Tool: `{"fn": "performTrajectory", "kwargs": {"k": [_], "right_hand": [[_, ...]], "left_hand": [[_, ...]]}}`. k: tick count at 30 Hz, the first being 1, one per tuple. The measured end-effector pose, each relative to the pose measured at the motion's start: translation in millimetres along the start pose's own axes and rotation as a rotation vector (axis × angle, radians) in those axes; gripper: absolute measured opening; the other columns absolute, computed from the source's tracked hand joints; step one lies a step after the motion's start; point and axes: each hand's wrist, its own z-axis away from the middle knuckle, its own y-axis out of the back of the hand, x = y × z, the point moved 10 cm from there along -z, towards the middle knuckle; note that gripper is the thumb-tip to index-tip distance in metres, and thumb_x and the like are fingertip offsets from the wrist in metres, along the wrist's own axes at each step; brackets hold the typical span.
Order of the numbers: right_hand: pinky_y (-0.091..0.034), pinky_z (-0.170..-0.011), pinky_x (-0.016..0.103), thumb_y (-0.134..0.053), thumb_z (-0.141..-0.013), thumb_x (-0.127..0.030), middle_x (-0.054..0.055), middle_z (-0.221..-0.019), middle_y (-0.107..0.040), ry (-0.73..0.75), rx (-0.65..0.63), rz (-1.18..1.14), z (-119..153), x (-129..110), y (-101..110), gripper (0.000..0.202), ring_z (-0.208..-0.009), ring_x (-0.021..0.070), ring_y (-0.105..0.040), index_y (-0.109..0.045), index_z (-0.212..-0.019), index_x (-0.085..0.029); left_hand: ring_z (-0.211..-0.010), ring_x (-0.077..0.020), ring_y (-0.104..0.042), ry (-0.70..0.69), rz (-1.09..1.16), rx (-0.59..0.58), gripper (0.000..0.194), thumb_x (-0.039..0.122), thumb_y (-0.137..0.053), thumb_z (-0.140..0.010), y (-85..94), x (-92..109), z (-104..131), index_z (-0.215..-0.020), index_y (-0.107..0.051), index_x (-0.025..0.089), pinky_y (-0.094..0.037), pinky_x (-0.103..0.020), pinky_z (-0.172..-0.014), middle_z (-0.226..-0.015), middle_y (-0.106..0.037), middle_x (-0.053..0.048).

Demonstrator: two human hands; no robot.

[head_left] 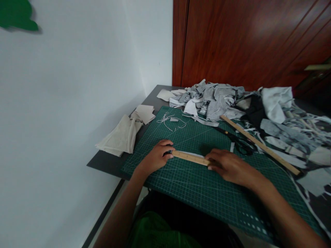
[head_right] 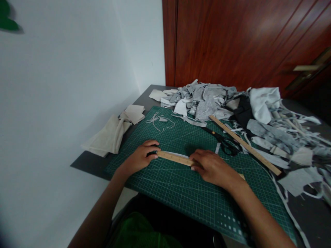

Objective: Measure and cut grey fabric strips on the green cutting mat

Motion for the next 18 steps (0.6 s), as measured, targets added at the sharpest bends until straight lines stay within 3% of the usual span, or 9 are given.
{"fn": "performTrajectory", "kwargs": {"k": [8, 18], "right_hand": [[-0.049, -0.083, 0.038, -0.058, -0.096, -0.024, 0.008, -0.101, -0.069, -0.05, 0.004, -0.02, -0.8, -1.6, -1.3, 0.009, -0.094, 0.0261, -0.067, -0.066, -0.099, -0.023], [-0.05, -0.082, 0.039, -0.052, -0.1, -0.025, 0.01, -0.099, -0.068, -0.09, 0.045, 0.032, 0.7, -3.1, -1.4, 0.015, -0.093, 0.0275, -0.067, -0.066, -0.099, -0.022]], "left_hand": [[-0.132, -0.0255, -0.059, -0.032, -0.005, -0.005, 0.031, 0.01, -0.062, -0.09, 2.4, -4.6, 2.9, -0.116, -0.076, 0.021, -0.044, -0.048, -0.117, -0.13, -0.07, -0.009], [-0.124, -0.0236, -0.061, -0.017, -0.032, 0.031, 0.035, 0.008, -0.053, -0.093, -1.0, 2.3, 0.4, -0.114, -0.076, 0.023, -0.049, -0.047, -0.113, -0.128, -0.068, -0.007]]}}
